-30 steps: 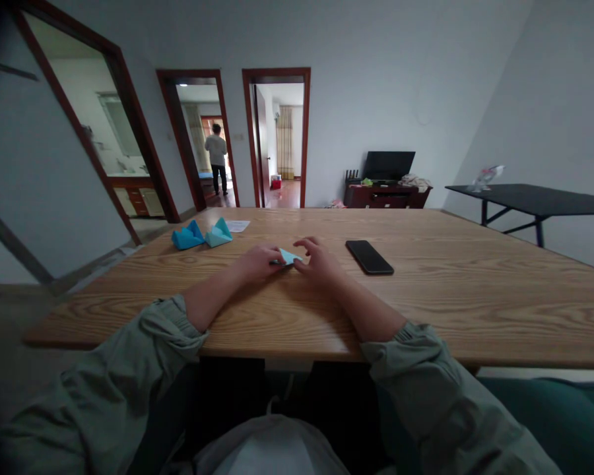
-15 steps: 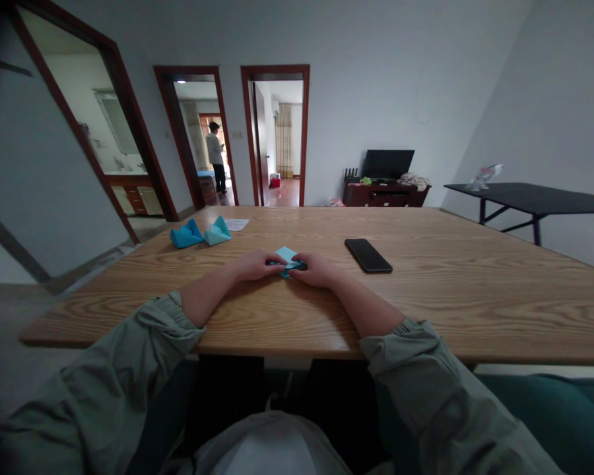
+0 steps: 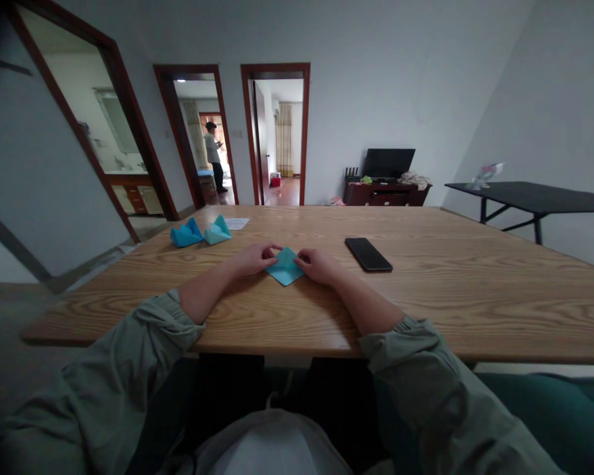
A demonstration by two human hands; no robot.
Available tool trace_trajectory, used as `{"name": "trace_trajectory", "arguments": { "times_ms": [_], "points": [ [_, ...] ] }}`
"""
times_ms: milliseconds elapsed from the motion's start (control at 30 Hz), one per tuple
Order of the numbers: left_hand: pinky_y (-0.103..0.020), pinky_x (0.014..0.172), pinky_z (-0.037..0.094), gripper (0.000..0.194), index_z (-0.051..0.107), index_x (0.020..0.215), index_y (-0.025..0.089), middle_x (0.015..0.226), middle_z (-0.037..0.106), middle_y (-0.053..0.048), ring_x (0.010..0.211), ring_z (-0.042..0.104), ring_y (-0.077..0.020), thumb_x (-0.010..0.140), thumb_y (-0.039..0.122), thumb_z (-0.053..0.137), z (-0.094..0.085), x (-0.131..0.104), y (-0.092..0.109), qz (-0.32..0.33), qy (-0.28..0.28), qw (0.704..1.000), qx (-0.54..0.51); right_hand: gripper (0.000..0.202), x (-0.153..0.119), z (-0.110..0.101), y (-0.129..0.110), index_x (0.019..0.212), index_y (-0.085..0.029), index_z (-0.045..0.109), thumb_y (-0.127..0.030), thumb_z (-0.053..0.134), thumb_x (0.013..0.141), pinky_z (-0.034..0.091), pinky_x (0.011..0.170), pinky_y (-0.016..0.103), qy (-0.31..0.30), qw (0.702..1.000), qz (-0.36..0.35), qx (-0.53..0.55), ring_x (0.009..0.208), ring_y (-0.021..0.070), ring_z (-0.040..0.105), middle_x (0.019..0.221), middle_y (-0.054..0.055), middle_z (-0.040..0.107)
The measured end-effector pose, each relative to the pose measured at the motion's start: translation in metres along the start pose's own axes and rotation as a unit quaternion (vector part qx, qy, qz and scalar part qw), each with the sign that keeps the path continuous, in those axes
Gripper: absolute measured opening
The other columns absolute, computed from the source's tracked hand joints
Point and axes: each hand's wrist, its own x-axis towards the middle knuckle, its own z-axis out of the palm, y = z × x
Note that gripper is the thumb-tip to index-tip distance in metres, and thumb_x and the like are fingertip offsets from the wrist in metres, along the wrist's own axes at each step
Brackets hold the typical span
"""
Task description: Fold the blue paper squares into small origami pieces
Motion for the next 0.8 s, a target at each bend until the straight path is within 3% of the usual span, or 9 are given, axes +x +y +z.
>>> {"name": "trace_trajectory", "arguments": {
  "times_ms": [233,400,567,800],
  "points": [
    [-0.022,0.064,0.044,0.046,0.054,0.125,0.021,0.085,0.066,-0.002,0.074,0.06,-0.015,0.08,0.025,0.055,-0.007,-0.003,-0.002,-0.043,-0.006,0.997,0.064,0.026,0.003,0.003,0.006,0.106,-0.02,0.061,-0.033,0.053,0.085,0.038,0.057,0.023,0.015,0.999,0.044,0.006,0.063,0.0136,0.056,0.075,0.002,0.065],
    [-0.024,0.071,0.044,0.053,0.046,0.135,0.028,0.085,0.067,0.0,0.073,0.06,-0.0152,0.082,0.021,0.052,-0.002,-0.002,-0.006,-0.035,-0.009,0.996,0.077,0.038,0.003,0.006,0.006,0.122,-0.023,0.057,-0.026,0.054,0.084,0.042,0.067,0.025,0.032,0.998,0.042,-0.034,0.072,0.0155,0.058,0.086,0.004,0.066],
    [-0.028,0.086,0.042,0.033,0.066,0.113,0.026,0.106,0.067,-0.005,0.095,0.059,-0.02,0.085,0.024,0.049,0.002,0.001,-0.006,-0.007,-0.024,0.993,0.118,0.03,0.004,0.007,0.004,0.107,-0.022,0.069,-0.023,0.049,0.085,0.043,0.076,0.025,0.011,0.995,0.006,-0.098,0.079,0.0161,0.059,0.096,0.008,0.064],
    [-0.031,0.088,0.042,0.035,0.065,0.115,0.023,0.107,0.065,-0.009,0.095,0.06,-0.0217,0.085,0.034,0.052,0.004,0.001,-0.008,0.026,-0.025,0.985,0.168,0.022,0.004,0.006,0.0,0.094,-0.017,0.069,-0.026,0.052,0.083,0.042,0.071,0.023,0.007,0.991,0.033,-0.131,0.078,0.0166,0.059,0.09,0.008,0.066]
  ]
}}
